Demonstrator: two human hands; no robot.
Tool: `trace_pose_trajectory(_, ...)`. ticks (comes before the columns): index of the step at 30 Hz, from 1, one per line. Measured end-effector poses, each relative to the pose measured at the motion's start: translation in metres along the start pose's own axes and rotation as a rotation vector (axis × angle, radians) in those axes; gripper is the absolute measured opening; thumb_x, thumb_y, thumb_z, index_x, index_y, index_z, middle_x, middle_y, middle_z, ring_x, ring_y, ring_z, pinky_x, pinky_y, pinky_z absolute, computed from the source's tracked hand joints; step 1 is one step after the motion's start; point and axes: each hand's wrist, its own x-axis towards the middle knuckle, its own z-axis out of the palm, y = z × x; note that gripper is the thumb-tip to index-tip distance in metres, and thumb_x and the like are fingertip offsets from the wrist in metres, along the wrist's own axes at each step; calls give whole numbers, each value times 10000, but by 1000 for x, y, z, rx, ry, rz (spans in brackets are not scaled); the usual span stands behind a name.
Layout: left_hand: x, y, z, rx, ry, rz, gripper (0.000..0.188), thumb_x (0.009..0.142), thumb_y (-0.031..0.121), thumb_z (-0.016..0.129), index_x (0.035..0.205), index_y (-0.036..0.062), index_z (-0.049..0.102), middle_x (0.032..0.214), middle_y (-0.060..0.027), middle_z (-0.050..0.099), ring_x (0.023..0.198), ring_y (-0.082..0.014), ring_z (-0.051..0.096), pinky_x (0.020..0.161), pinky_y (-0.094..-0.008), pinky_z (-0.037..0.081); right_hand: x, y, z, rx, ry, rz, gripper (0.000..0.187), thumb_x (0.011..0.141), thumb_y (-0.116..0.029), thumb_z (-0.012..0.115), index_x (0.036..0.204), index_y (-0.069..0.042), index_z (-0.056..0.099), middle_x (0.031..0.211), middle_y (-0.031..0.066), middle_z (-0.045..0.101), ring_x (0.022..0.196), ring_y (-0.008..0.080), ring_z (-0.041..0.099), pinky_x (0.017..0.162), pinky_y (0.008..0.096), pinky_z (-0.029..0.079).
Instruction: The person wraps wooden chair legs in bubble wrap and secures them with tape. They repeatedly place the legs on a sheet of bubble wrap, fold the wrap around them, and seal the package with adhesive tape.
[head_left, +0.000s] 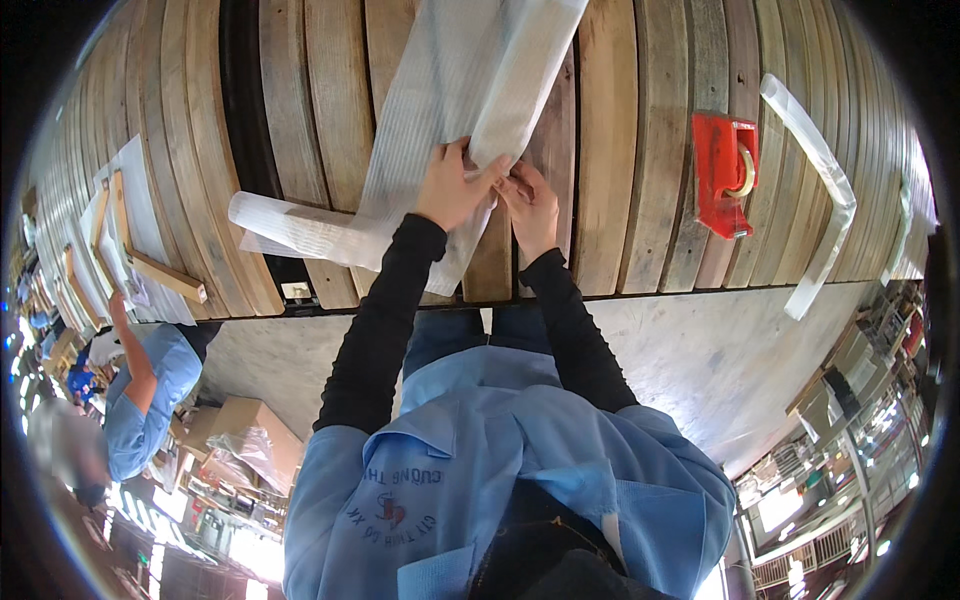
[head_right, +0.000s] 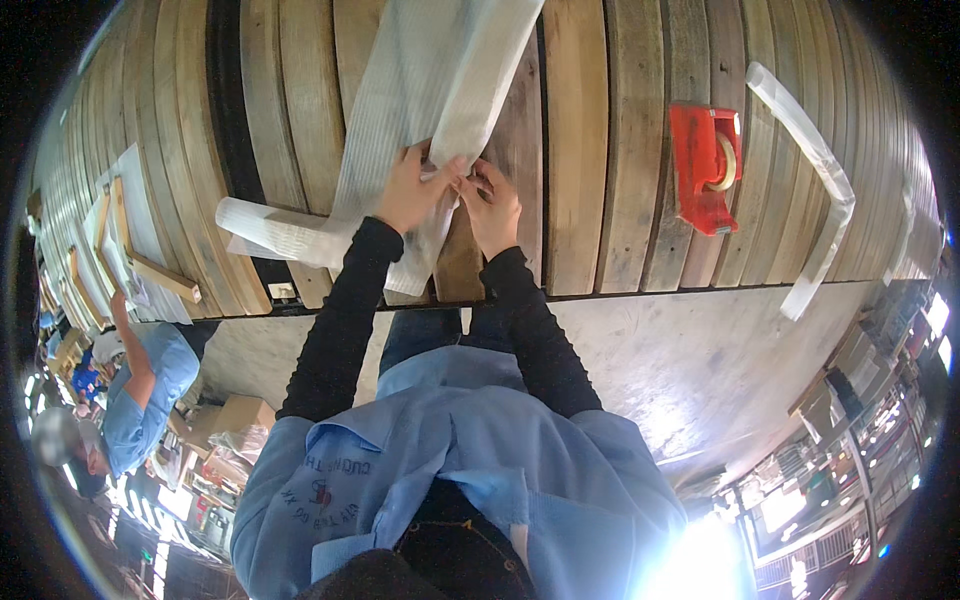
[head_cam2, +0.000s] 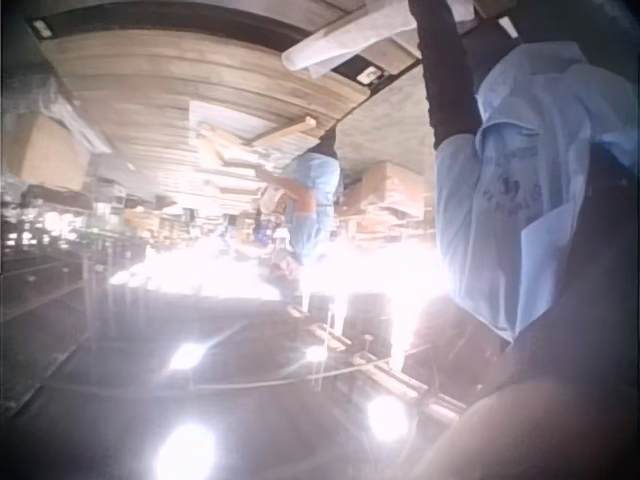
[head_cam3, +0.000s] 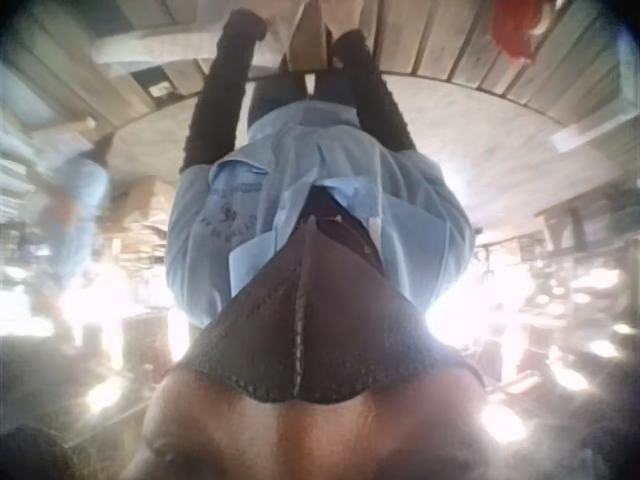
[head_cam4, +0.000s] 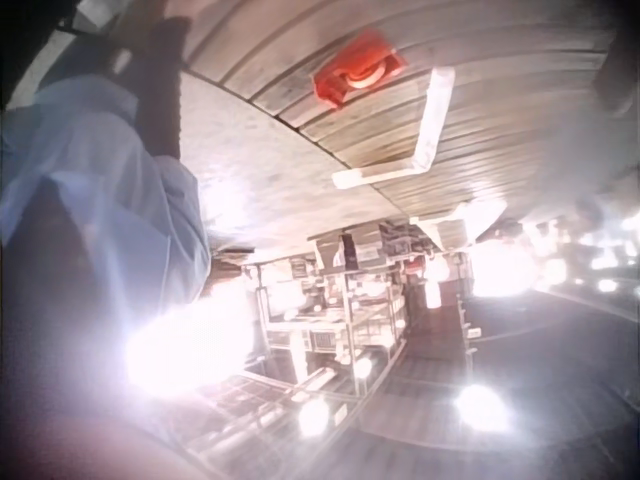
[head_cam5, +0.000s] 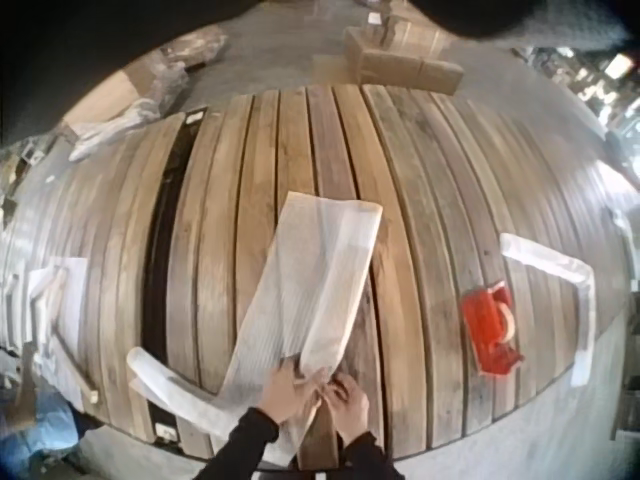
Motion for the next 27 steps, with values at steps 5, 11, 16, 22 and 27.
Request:
trace_pose_trajectory(5,30,0,-11,-43,-141,-82,1054,709,706,802,1286,-145,573,1182,-276,659,1078,-379,668,936,-399,532,-7,-12,7,-26,-19,34,531,953,-126,727,1396,68,507,1264,123,635,1076,146,629,881,266,508)
trace_pose_trajectory(11,36,5,-25,-357,-229,-135,929,693,573,885,1240,-120,595,1073,-192,720,968,-265,721,866,-355,568,-21,-36,9,180,-122,18,638,938,-101,734,1483,35,432,1400,127,549,1293,213,527,1016,323,479)
trace_pose_trajectory(16,7,29,-44,-579,-153,-82,721,746,309,924,1269,-44,575,1071,-124,714,974,-209,701,874,-331,570,-39,-79,2,304,-303,40,715,943,-113,723,1551,-20,357,1559,109,396,1419,265,421,1113,427,440)
trace_pose_trajectory(22,-22,-11,-79,-610,-84,43,616,806,147,840,1321,-29,552,1195,-130,678,1044,-195,676,883,-343,568,-49,-113,8,74,-493,-264,758,922,-169,741,1566,-58,358,1627,165,331,1441,287,425,1097,414,456)
trace_pose_trajectory(27,-61,-12,-147,-896,-253,102,944,818,602,672,1485,-8,401,1371,-216,579,1199,-388,615,1023,-518,510,-34,-151,-15,299,-775,-258,576,977,-172,655,1495,-13,461,1552,173,459,1356,225,512,1077,372,459)
